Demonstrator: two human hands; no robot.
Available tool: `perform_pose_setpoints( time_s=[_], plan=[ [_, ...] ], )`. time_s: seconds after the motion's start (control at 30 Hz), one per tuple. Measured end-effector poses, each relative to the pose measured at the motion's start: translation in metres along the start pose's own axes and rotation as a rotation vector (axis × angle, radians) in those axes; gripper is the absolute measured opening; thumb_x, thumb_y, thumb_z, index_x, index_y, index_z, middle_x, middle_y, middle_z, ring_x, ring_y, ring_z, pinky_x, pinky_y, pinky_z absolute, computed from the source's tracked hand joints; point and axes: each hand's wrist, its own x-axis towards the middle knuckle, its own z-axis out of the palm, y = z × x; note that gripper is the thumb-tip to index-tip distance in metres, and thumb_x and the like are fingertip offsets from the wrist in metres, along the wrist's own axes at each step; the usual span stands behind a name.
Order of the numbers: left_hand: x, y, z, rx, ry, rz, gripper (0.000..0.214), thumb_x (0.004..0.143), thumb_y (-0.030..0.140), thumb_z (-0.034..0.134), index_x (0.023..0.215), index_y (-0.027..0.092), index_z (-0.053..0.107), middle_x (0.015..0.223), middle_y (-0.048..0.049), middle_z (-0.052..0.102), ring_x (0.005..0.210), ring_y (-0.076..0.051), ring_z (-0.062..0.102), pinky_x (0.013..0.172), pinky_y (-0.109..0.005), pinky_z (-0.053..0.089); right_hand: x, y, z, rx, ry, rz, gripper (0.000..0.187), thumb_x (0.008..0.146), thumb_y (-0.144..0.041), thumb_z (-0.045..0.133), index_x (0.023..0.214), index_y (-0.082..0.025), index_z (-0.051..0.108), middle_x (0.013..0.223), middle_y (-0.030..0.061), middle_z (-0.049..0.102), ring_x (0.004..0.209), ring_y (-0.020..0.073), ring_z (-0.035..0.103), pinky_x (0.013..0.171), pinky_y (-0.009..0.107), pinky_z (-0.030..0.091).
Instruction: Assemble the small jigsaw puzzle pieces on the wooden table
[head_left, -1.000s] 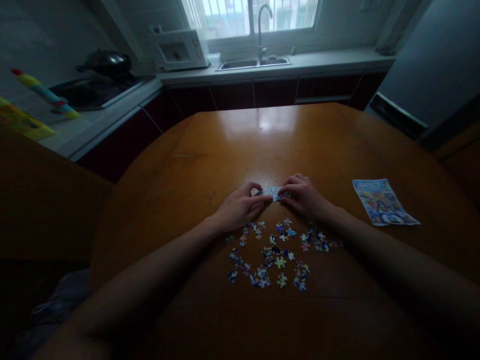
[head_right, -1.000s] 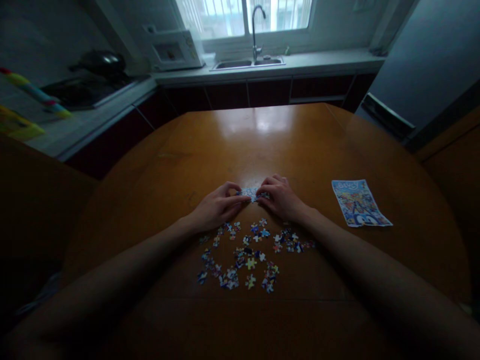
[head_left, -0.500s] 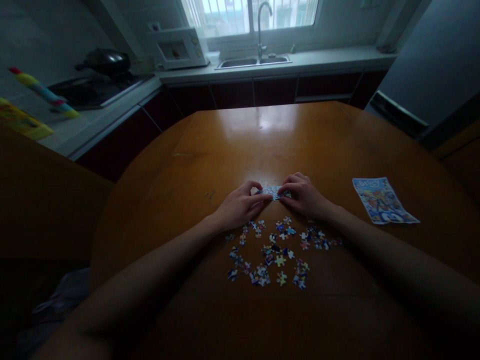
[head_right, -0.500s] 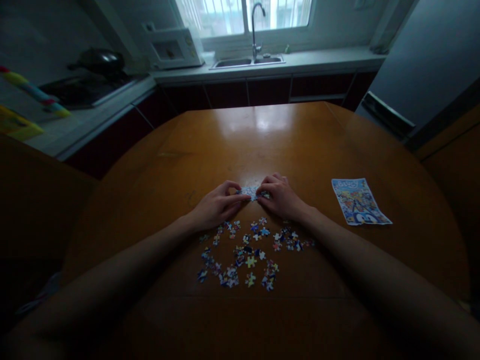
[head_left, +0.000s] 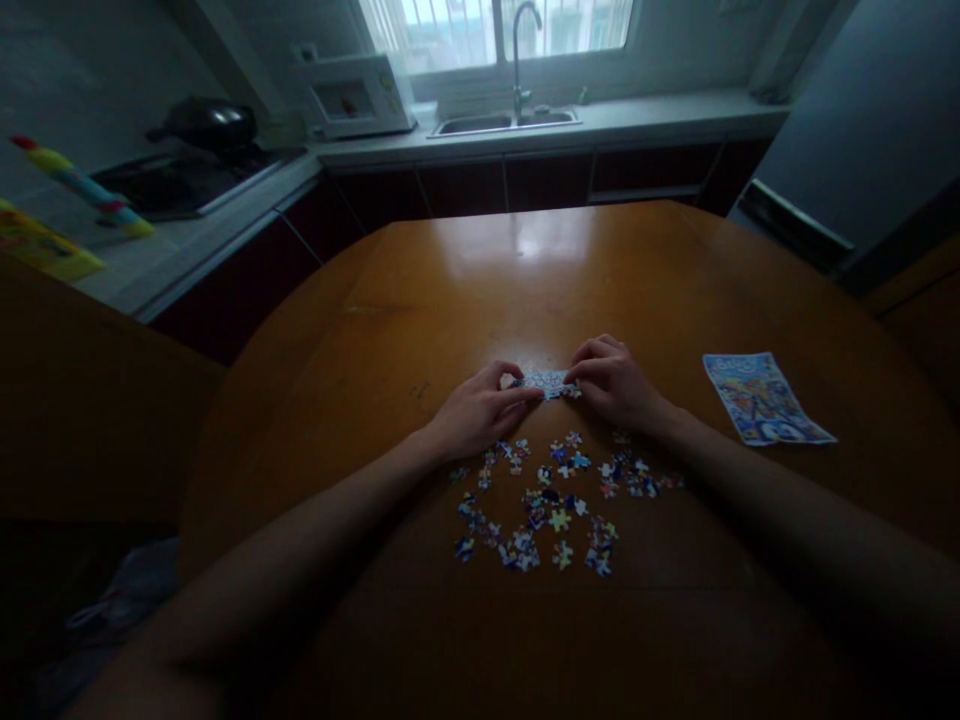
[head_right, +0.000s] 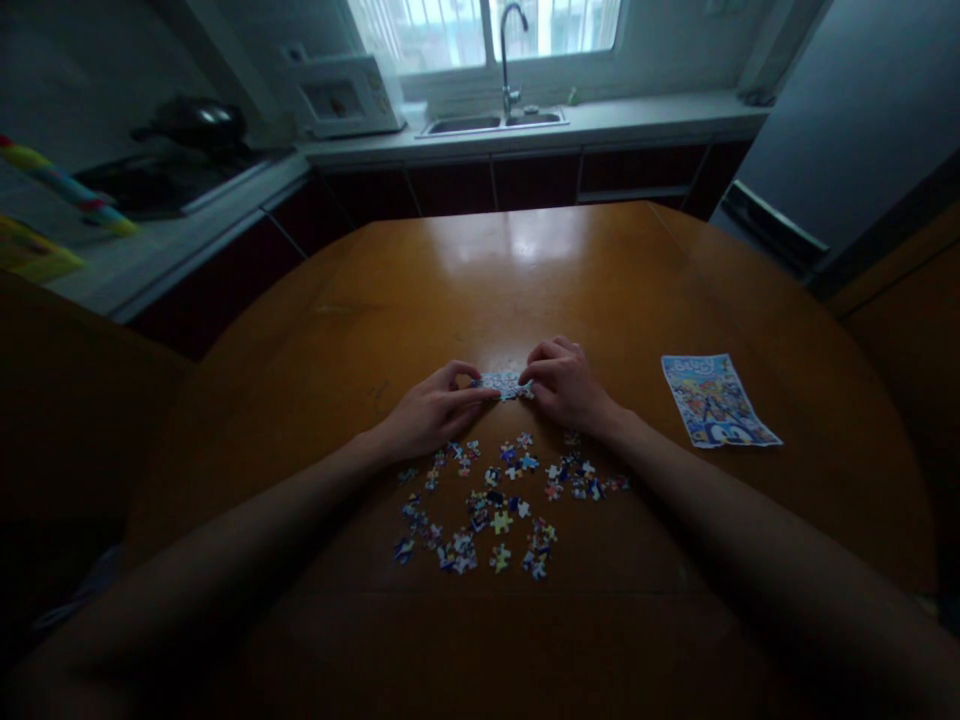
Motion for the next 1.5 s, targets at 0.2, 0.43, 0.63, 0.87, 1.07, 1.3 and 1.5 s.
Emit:
perform_pose_setpoints(
  time_s=[0.2, 0.43, 0.63, 0.87, 1.07, 1.3, 1.5],
  plan=[
    [-0.0003, -0.0008, -0.0002, 0.005, -0.005, -0.008, 0.030, 0.104, 0.038, 0.052, 0.129, 0.033, 0.068, 0.128, -0.0097, 0.054, 0.094, -0.016, 0.060, 0.090, -0.037, 0.055, -0.0004, -0.0021, 0.0032, -0.022, -0.103, -0.011, 0.024, 0.081, -0.008, 0.063, 0.079, -0.026, 0.079, 0.090, 0.0058, 0.067, 0.094, 0.0256, 0.055, 0.086, 0.044, 0.040],
    [0.0001, -0.0006, -0.0011, 0.008, -0.015, -0.011, 0.030, 0.104, 0.038, 0.052, 0.129, 0.032, 0.068, 0.127, -0.0102, 0.054, 0.094, -0.016, 0.060, 0.089, -0.037, 0.055, 0.0004, 0.0020, 0.0051, 0.064, -0.027, 0.021, 0.027, 0.082, -0.007, 0.059, 0.080, -0.026, 0.079, 0.089, 0.0059, 0.067, 0.093, 0.0246, 0.057, 0.086, 0.044, 0.044],
    [0.0001, -0.0003, -0.0008, 0.006, -0.008, -0.006, 0.030, 0.104, 0.037, 0.052, 0.129, 0.032, 0.068, 0.128, -0.0102, 0.054, 0.093, -0.016, 0.059, 0.089, -0.037, 0.055, -0.0003, 0.0006, 0.0052, 0.014, -0.007, -0.024, 0.031, 0.080, -0.004, 0.057, 0.077, -0.026, 0.079, 0.088, 0.0064, 0.067, 0.093, 0.0248, 0.056, 0.086, 0.044, 0.043],
    [0.0006, 0.0004, -0.0017, 0.008, -0.023, -0.017, 0.030, 0.103, 0.037, 0.053, 0.129, 0.033, 0.068, 0.128, -0.0101, 0.054, 0.095, -0.017, 0.060, 0.089, -0.037, 0.055, -0.0003, 0.0009, 0.0084, 0.016, -0.034, -0.007, 0.033, 0.077, -0.001, 0.058, 0.075, -0.026, 0.079, 0.088, 0.0060, 0.068, 0.093, 0.0247, 0.056, 0.086, 0.044, 0.043],
    [0.0005, -0.0003, -0.0009, 0.004, -0.025, -0.024, 0.030, 0.103, 0.038, 0.053, 0.129, 0.033, 0.068, 0.128, -0.0095, 0.054, 0.098, -0.017, 0.060, 0.092, -0.037, 0.054, -0.0008, 0.0022, 0.0060, 0.029, 0.018, 0.003, 0.032, 0.080, -0.004, 0.057, 0.080, -0.026, 0.080, 0.089, 0.0066, 0.069, 0.093, 0.0248, 0.057, 0.086, 0.043, 0.045],
    [0.0009, 0.0006, -0.0019, 0.007, -0.027, -0.023, 0.030, 0.104, 0.037, 0.052, 0.129, 0.033, 0.068, 0.128, -0.0101, 0.054, 0.095, -0.017, 0.060, 0.091, -0.038, 0.054, -0.0006, 0.0016, 0.0068, -0.001, -0.007, 0.023, 0.033, 0.077, -0.002, 0.056, 0.076, -0.026, 0.079, 0.089, 0.0060, 0.070, 0.094, 0.0256, 0.058, 0.088, 0.045, 0.045],
    [0.0009, 0.0013, -0.0012, 0.000, -0.014, -0.018, 0.029, 0.103, 0.036, 0.053, 0.128, 0.033, 0.068, 0.128, -0.0099, 0.055, 0.095, -0.017, 0.060, 0.090, -0.038, 0.055, -0.0005, 0.0003, 0.0061, 0.014, 0.000, -0.008, 0.034, 0.081, -0.003, 0.056, 0.085, -0.026, 0.081, 0.092, 0.0070, 0.069, 0.096, 0.0253, 0.057, 0.087, 0.044, 0.047]
  ],
)
